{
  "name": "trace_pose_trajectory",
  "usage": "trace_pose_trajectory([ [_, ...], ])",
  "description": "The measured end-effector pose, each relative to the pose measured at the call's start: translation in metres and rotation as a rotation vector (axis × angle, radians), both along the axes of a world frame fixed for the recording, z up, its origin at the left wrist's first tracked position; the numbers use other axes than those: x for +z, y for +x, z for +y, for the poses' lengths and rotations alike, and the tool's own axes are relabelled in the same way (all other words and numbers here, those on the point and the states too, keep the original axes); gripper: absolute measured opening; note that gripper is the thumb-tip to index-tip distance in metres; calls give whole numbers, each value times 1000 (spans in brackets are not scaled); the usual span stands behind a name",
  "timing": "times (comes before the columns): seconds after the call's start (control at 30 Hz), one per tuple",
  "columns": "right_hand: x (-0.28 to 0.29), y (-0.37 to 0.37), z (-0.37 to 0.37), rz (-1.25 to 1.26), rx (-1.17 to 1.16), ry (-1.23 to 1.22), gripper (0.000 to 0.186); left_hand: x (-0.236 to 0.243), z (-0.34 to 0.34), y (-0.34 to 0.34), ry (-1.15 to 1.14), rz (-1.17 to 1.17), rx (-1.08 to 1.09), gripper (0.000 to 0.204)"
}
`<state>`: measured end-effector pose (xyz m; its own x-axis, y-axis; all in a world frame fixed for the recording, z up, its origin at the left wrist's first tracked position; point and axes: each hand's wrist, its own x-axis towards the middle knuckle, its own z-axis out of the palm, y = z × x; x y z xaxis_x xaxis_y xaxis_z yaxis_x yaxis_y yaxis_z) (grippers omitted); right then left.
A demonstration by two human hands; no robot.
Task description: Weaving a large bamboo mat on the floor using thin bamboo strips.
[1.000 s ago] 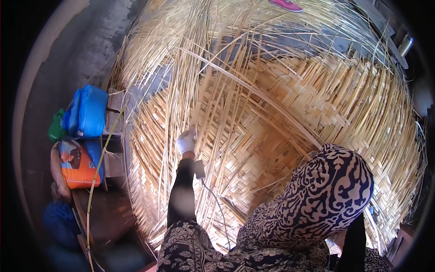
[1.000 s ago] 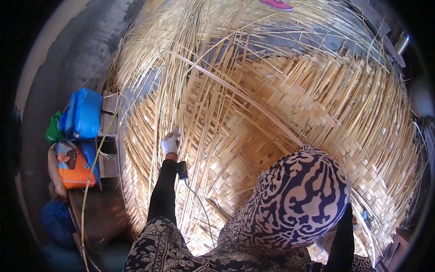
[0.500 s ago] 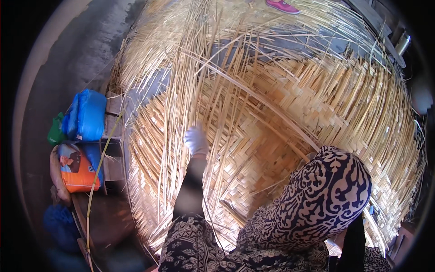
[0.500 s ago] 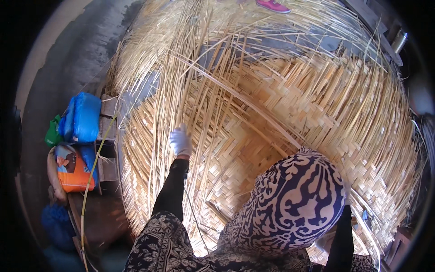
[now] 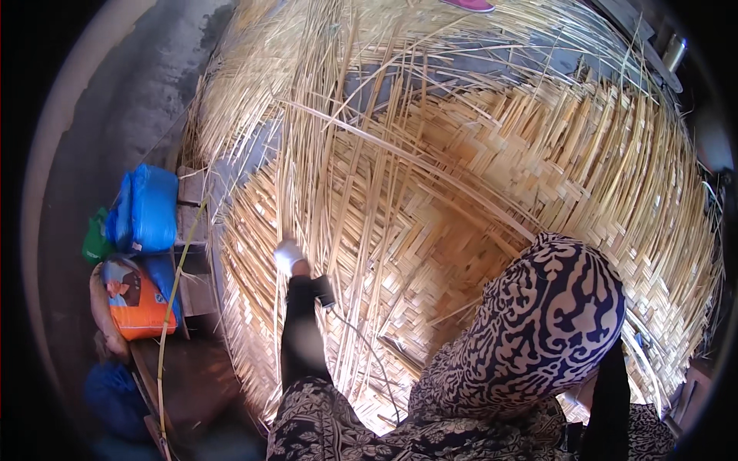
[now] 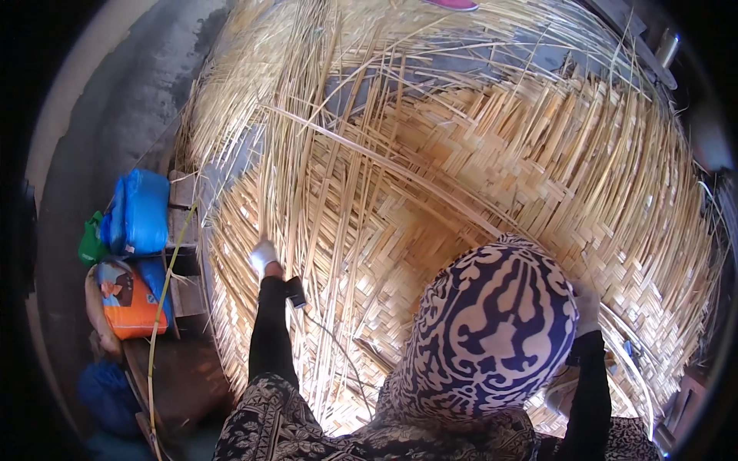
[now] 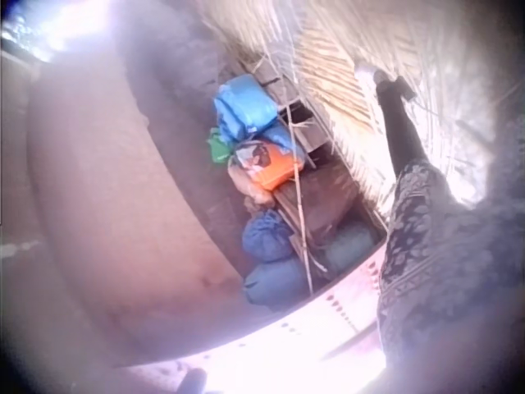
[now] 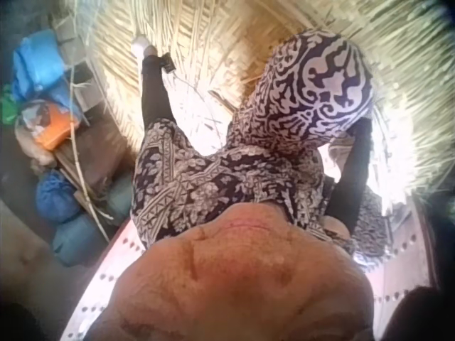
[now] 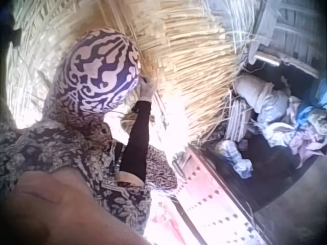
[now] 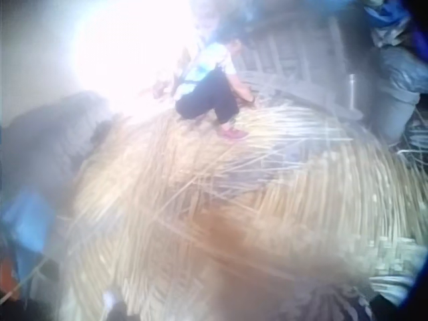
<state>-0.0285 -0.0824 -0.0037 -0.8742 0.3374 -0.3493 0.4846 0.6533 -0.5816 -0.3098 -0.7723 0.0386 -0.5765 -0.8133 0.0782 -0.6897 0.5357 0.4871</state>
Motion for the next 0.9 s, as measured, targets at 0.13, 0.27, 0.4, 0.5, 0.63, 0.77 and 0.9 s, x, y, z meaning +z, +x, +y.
trace_pose_trajectory([
  [0.13,6,-12,-8,44,70,11,19,60,-72,14,494,601,336,33],
  [0.27,27,-28,0,214,271,322,25,92,-4,4,569,754,71,51],
  [0.4,62,-72,7,127,138,-159,41,193,157,-78,1160,732,-665,36],
  [0.5,109,-115,-11,148,180,-395,52,300,331,-98,1168,955,-1196,32],
  [0.63,149,-156,-27,244,248,-344,80,389,444,-120,1718,798,-1663,24],
  [0.77,112,-187,-50,153,188,-234,99,362,496,-149,1961,674,-1444,20],
  [0.9,84,-207,-31,111,-470,-442,103,320,524,-171,2070,588,-1246,17],
])
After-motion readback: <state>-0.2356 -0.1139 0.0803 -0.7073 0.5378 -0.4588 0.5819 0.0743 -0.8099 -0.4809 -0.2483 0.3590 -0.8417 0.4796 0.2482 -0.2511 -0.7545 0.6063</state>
